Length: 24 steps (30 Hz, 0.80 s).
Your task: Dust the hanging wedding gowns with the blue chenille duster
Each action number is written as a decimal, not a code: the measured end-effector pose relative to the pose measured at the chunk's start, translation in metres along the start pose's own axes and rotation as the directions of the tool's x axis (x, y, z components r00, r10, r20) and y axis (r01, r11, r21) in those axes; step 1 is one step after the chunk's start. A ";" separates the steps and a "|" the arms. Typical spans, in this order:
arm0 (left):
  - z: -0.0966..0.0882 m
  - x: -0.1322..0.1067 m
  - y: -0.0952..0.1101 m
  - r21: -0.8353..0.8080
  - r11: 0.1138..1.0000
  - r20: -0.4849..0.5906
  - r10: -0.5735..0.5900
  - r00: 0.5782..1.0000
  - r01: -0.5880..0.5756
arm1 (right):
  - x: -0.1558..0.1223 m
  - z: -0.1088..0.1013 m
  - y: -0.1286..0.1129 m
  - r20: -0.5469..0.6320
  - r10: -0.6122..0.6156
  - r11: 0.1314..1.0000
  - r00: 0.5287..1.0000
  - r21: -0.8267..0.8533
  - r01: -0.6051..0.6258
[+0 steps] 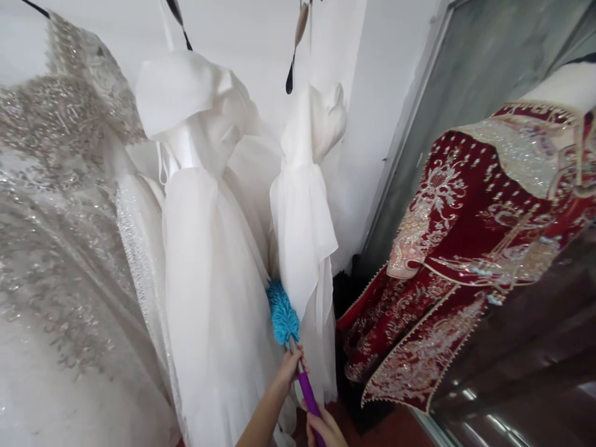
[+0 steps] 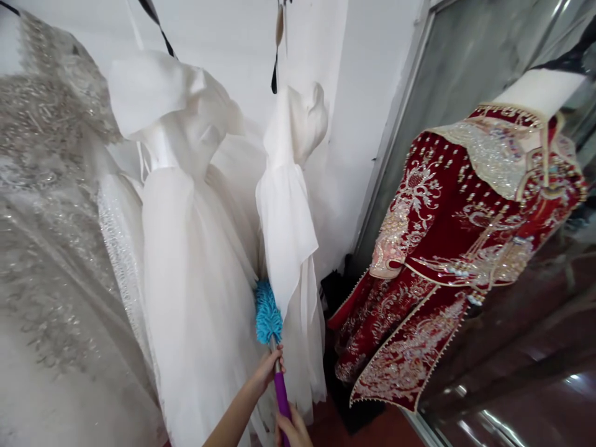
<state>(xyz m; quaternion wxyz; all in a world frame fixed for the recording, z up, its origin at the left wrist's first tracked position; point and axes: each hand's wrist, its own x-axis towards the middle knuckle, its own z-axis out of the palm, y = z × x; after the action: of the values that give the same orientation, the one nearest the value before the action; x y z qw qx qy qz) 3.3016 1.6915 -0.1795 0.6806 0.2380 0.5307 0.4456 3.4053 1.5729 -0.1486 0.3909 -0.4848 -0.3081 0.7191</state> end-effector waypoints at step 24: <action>0.044 -0.129 0.213 0.107 0.811 0.300 0.525 0.797 -0.575 | -0.069 0.072 -0.126 0.209 -0.294 0.904 0.933 -0.255 0.343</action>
<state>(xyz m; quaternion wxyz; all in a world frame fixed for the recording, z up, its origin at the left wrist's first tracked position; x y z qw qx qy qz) 3.2626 1.6917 0.0700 0.5573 0.5024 0.3861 0.5366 3.3866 1.5730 0.0110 0.4018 -0.4180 -0.5159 0.6306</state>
